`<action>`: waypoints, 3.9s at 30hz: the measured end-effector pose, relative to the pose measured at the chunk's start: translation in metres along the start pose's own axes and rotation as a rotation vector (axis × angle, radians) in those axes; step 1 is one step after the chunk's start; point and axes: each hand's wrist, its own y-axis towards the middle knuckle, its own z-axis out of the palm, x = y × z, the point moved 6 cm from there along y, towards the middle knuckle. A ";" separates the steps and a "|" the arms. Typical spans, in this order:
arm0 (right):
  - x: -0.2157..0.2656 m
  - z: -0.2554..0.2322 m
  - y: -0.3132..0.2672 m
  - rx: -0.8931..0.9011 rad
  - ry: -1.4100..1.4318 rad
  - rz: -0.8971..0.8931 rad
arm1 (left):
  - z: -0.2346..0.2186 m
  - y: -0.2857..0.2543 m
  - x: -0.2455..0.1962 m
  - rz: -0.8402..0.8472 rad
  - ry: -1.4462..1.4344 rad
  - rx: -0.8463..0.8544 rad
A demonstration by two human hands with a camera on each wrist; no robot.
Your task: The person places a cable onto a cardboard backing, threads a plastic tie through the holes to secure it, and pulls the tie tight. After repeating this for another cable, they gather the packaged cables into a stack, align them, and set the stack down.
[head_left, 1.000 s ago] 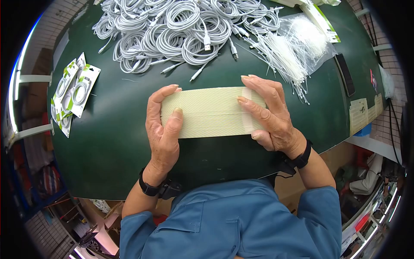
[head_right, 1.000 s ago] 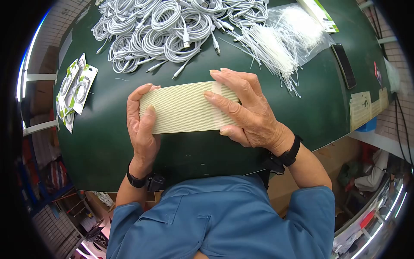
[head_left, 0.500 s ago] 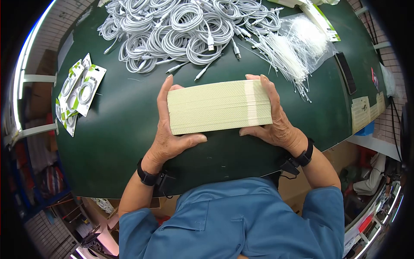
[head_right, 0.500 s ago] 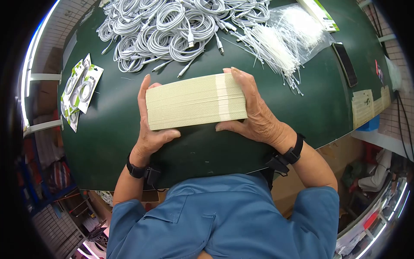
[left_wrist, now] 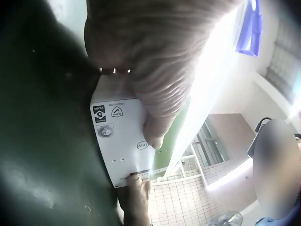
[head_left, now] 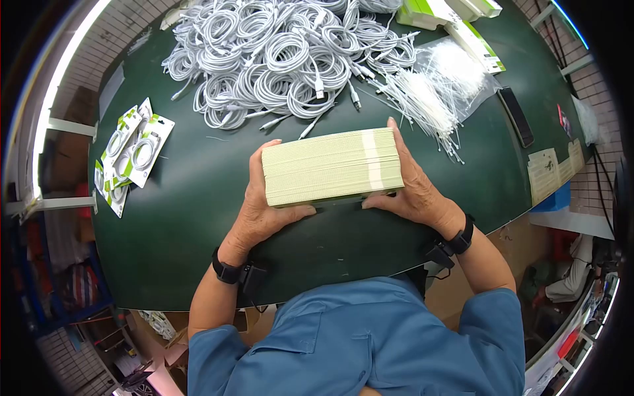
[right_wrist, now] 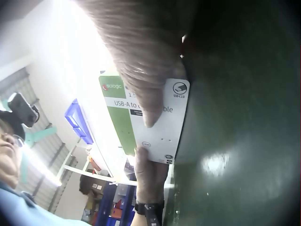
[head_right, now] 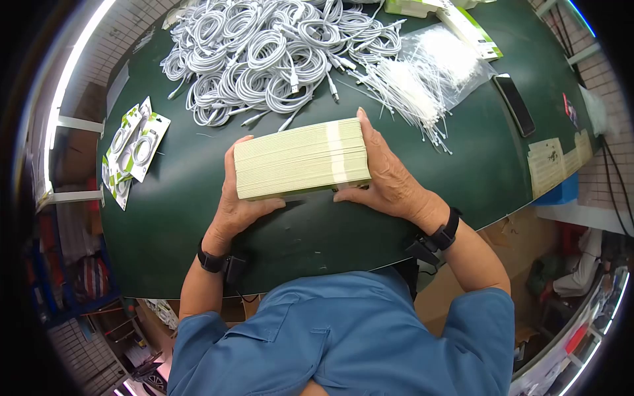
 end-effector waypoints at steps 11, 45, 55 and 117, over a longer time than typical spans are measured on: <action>0.055 -0.062 0.032 -0.094 0.613 0.256 | -0.019 0.002 -0.060 -0.140 -0.683 -0.057; 0.017 -0.013 -0.012 -0.061 0.872 0.796 | 0.006 -0.025 0.017 -0.562 -0.629 0.168; -0.008 -0.019 0.029 0.078 0.859 0.871 | -0.020 0.050 0.022 -0.636 -0.513 0.421; -0.045 -0.026 0.100 -0.119 0.132 0.473 | -0.069 0.094 0.026 -0.493 -0.147 0.006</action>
